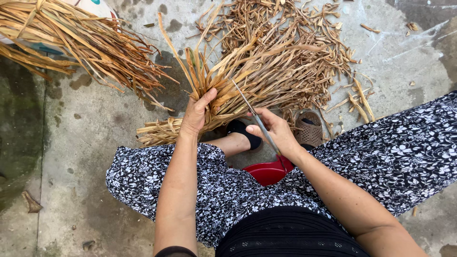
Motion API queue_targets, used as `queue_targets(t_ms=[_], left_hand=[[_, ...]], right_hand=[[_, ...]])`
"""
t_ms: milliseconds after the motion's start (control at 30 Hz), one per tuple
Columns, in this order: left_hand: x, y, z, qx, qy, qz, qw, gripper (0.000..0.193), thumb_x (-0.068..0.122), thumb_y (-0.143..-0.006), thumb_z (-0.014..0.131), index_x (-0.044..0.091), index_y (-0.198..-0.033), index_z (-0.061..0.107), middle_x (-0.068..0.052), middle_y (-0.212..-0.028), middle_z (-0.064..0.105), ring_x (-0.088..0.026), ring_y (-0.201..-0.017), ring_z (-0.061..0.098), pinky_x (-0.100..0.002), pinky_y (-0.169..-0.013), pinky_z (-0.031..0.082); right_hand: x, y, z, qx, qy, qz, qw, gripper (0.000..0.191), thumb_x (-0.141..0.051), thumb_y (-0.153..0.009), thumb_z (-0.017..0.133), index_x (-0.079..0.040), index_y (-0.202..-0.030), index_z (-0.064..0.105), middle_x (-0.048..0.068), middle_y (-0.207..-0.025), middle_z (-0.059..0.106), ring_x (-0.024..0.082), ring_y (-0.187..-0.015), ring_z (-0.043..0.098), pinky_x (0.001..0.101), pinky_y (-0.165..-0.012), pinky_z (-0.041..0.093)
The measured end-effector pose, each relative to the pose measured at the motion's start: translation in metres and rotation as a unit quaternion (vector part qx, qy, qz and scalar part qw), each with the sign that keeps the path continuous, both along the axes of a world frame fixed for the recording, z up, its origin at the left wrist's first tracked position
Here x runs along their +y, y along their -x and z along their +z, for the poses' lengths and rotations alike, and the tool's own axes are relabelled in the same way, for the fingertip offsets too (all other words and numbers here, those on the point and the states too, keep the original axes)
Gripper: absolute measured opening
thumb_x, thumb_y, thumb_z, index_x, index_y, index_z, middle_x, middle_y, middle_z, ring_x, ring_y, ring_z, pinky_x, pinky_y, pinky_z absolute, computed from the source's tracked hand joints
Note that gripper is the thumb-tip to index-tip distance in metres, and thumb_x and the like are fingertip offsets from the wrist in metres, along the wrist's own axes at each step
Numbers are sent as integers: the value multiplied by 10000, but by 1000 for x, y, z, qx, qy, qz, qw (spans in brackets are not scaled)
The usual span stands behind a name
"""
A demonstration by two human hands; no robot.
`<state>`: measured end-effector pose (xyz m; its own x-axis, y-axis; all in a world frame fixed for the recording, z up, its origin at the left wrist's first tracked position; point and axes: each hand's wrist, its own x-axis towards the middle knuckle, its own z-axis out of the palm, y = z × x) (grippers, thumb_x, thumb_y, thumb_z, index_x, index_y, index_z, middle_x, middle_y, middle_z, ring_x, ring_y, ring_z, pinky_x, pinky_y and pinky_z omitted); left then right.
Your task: The person carries bundles of dried grass across a wet concrete yard, dips a bundle in a red basin of water, then sits on the ground and uses scissors to trim and even out the ends of the bundles, letting cut pieces fall aside.
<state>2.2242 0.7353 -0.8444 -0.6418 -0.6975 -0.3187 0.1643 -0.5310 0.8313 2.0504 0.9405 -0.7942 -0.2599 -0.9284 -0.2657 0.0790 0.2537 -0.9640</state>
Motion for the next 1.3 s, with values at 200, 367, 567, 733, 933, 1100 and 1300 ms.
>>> queue_targets(t_ms=[200,367,567,733,933,1100,1300], left_hand=[[-1,-2,-4,7,-27,0,1000,432,272,-927,780,50,-1281,672,-27,-1125,712,-135,-946,687,-291,-665,593],[-4,-3,-5,21,-10,7,1000,446,252,-962,758,30,-1336,660,-42,-1237,707,-150,-1096,666,-288,-874,574],[-6,-5,-8,29,-50,-1,998,464,240,-938,758,32,-1338,650,-53,-1249,693,-185,-1139,631,-363,-942,511],[-5,-7,-11,20,-41,-29,999,460,232,-915,788,33,-1313,673,-52,-1252,710,-181,-1170,634,-333,-1037,487],[-4,-4,-11,7,-38,-38,999,469,238,-905,794,40,-1313,675,-43,-1245,712,-179,-1171,629,-337,-1056,467],[-4,-4,-9,-8,-16,-44,999,466,232,-912,785,39,-1322,677,-41,-1260,711,-174,-1184,627,-324,-1058,463],[-5,-3,-14,15,-2,-67,998,382,161,-926,788,59,-1286,711,-16,-1209,728,-136,-1123,645,-303,-1015,485]], right_hand=[[-3,6,0,-62,-107,-24,992,472,-338,-866,786,-78,-1241,666,-23,-813,613,77,-685,546,239,-567,435],[-1,8,-4,-58,-70,-2,996,450,-348,-891,779,-80,-1231,653,-46,-844,619,51,-725,557,220,-626,467],[0,6,-7,-36,-81,34,996,456,-359,-887,777,-98,-1241,660,-43,-843,600,56,-721,519,225,-612,431],[-5,10,-11,-49,-73,20,996,476,-398,-878,757,-108,-1241,652,-50,-873,653,52,-760,595,213,-641,497],[0,15,-13,-47,-6,-25,999,496,-353,-906,776,-84,-1296,629,-49,-949,618,52,-852,563,221,-731,484],[0,15,-6,1,-1,-39,999,525,-299,-897,788,-82,-1338,602,-47,-931,630,58,-859,579,221,-773,499],[-3,17,11,167,-30,-85,982,634,-340,-838,855,-57,-1349,612,23,-837,597,89,-737,532,258,-666,478]])
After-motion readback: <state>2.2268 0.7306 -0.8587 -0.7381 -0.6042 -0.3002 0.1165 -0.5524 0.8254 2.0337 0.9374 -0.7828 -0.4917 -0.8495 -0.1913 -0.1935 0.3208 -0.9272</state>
